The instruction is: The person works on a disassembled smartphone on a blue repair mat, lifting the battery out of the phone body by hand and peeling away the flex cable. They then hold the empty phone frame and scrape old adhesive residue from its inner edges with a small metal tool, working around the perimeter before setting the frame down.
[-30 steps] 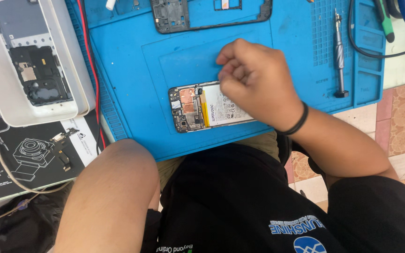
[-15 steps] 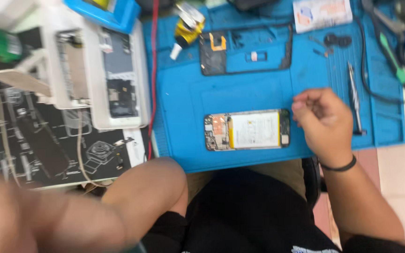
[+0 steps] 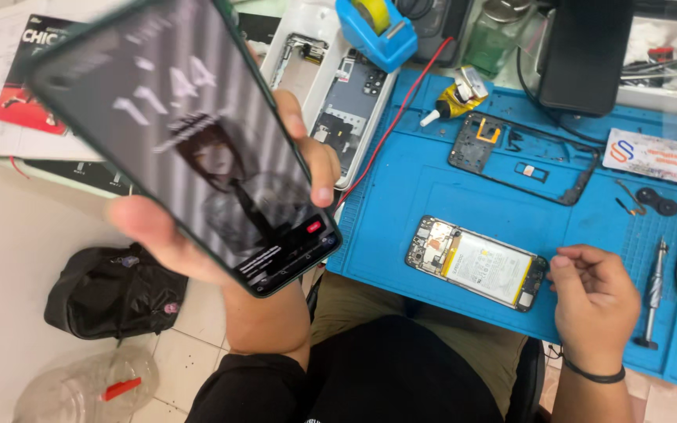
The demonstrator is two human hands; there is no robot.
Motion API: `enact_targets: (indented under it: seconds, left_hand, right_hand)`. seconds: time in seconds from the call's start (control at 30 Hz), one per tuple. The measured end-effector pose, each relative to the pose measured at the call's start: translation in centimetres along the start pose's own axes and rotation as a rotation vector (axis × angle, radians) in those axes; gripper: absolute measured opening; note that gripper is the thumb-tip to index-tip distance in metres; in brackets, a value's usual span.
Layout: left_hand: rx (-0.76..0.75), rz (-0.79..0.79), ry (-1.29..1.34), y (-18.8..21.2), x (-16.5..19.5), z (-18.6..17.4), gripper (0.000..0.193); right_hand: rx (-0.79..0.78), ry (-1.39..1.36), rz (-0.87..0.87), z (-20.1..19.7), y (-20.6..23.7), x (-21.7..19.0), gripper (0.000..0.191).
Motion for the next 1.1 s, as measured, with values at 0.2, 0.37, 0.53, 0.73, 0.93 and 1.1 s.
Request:
enact_targets:
  seconds: [0.2,0.37,0.53,0.73,0.93,1.1]
  left_hand:
    - [0.138,-0.178,-0.253,1.4,0.1,-3.6,0.066]
    - [0.486,-0.373,-0.413,0.8,-0.2,-9.1,0.038]
    - [0.415,-0.298,-0.487,-2.1,-2.2,-11.3,0.027]
    - [0.355,-0.397,-0.76,-4.9,-4.0,-15.1,0.024]
    - [0.244,-0.459,-1.103,-5.7,-3.9,-17.0,0.026]
    - [0.097,-0.554,-1.552,-4.8,-3.1,-18.4,0.04]
  right_hand:
    - [-0.002,0.007,0.003,-0.2,0.1,0.2,0.009]
    - [-0.018,0.026,-0.029,-0.2,0.5,-0.2,0.012]
    - [-0.032,0.097,-0.073,0.5,0.6,-1.8,0.01]
    - [-0.033,0.249,-0.129,1.0,1.3,-4.0,0.011]
    - [-0.05,0.251,-0.146,1.8,1.5,-5.0,0.009]
    - [-0.068,0.171,-0.068,1.7,1.3,-5.2,0.007]
Point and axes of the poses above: each hand's wrist, its own y-axis away from the middle knuckle, its own z-axis out of the palm, x = y × z, the point moved 6 cm from there along -y, towards the middle knuckle, and after that the axes turned 2 degrees about z, right-handed, at the moved point
